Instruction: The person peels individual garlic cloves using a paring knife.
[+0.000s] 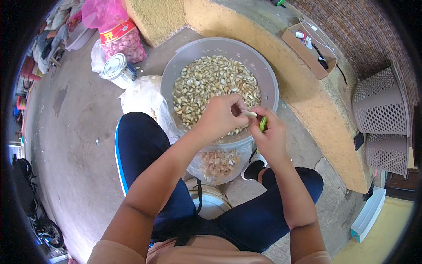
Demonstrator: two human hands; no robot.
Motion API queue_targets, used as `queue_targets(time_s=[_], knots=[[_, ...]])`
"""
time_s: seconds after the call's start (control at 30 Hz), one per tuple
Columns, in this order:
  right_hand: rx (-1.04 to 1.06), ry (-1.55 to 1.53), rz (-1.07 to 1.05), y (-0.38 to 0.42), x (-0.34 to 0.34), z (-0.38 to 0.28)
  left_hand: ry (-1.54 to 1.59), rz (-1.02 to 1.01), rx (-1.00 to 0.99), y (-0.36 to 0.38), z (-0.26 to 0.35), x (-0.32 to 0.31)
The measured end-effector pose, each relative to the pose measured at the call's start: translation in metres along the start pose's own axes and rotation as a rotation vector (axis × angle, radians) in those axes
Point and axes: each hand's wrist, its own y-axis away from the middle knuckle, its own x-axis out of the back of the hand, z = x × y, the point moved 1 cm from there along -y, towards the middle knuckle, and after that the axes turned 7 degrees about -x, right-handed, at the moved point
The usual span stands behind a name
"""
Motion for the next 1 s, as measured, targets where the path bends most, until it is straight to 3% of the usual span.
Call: queue_targets(time_s=[0.27, 0.47, 0.57, 0.67, 0.77, 0.87, 0.97, 1.0], knots=[[-0.022, -0.009, 0.016, 0.001, 0.0, -0.006, 0.176, -0.102, 0.098, 0.0, -0.007, 0.0], [-0.323, -0.216, -0.05, 0.002, -0.003, 0.01, 0.4, -0.195, 0.161, -0.001, -0.013, -0.001], [-0.625, -0.631, -0.061, -0.002, -0.003, 0.004, 0.459, -0.136, 0.277, -0.006, -0.011, 0.001], [-0.693, -0.786, -0.143, -0.004, -0.002, 0.003, 0.321, -0.167, 0.19, -0.008, -0.008, 0.003], [-0.773, -0.85, -0.208, -0.004, 0.001, 0.008, 0.211, -0.207, -0.029, -0.005, -0.005, 0.003], [-0.923, -1.099, -0.229, -0.009, 0.008, 0.004, 0.366, -0.179, 0.043, -0.005, -0.005, 0.008], [-0.94, -1.119, -0.453, -0.011, 0.015, 0.01, 0.459, -0.274, 0.228, -0.01, -0.006, 0.017], [-0.931, -1.084, -0.491, -0.012, 0.017, 0.009, 0.379, -0.289, 0.138, -0.011, -0.008, 0.017]])
